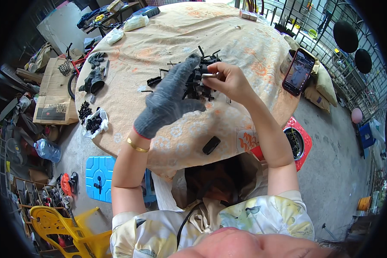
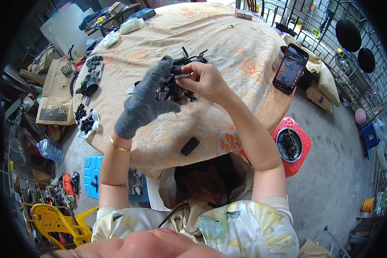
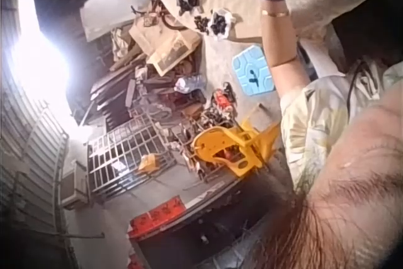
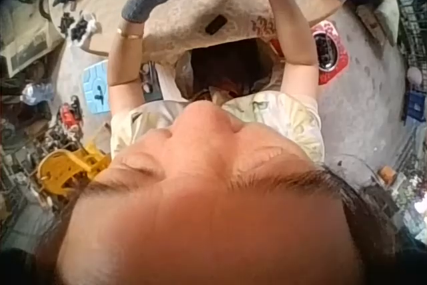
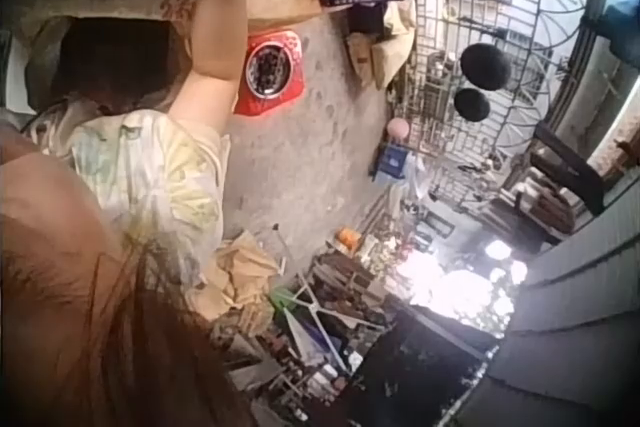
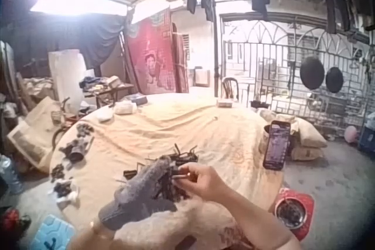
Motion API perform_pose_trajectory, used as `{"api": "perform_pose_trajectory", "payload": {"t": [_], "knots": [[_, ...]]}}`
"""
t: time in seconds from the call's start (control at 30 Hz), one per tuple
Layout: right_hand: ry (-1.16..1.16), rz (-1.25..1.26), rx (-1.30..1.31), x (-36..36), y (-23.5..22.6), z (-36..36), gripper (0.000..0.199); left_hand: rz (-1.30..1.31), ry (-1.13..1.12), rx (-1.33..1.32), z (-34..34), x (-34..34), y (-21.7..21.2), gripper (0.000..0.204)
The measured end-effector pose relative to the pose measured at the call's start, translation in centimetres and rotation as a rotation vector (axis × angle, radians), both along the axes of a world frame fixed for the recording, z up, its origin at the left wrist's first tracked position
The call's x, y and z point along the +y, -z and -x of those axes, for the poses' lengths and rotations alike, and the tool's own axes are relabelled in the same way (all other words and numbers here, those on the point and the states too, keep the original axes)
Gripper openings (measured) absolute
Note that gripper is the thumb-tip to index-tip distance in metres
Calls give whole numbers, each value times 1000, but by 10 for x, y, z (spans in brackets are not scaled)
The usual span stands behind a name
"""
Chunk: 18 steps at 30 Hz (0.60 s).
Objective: Sorting and inspecting small black plastic components on a cloth-covered table.
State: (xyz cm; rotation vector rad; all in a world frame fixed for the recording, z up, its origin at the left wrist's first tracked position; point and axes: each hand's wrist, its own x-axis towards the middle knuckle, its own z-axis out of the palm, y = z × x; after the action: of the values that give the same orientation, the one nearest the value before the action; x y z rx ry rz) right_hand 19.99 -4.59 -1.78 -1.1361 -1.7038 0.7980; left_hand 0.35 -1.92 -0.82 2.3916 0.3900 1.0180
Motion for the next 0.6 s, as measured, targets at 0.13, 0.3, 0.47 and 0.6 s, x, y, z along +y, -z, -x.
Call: {"api": "perform_pose_trajectory", "payload": {"t": [0.13, 0.3, 0.47, 0.6], "knots": [[-55, 133, 293, -5, -2, 13, 29, 364, 102, -212, -9, -4, 4, 68], [-99, 165, 340, -11, -3, 17, 28, 778, 160, -336, -8, -1, 2, 52], [-14, -28, 396, -10, -3, 16, 18, 786, 146, -485, -6, 2, 4, 44], [44, -122, 273, -14, -1, 24, 12, 675, 71, -457, -15, -3, 9, 38]]}}
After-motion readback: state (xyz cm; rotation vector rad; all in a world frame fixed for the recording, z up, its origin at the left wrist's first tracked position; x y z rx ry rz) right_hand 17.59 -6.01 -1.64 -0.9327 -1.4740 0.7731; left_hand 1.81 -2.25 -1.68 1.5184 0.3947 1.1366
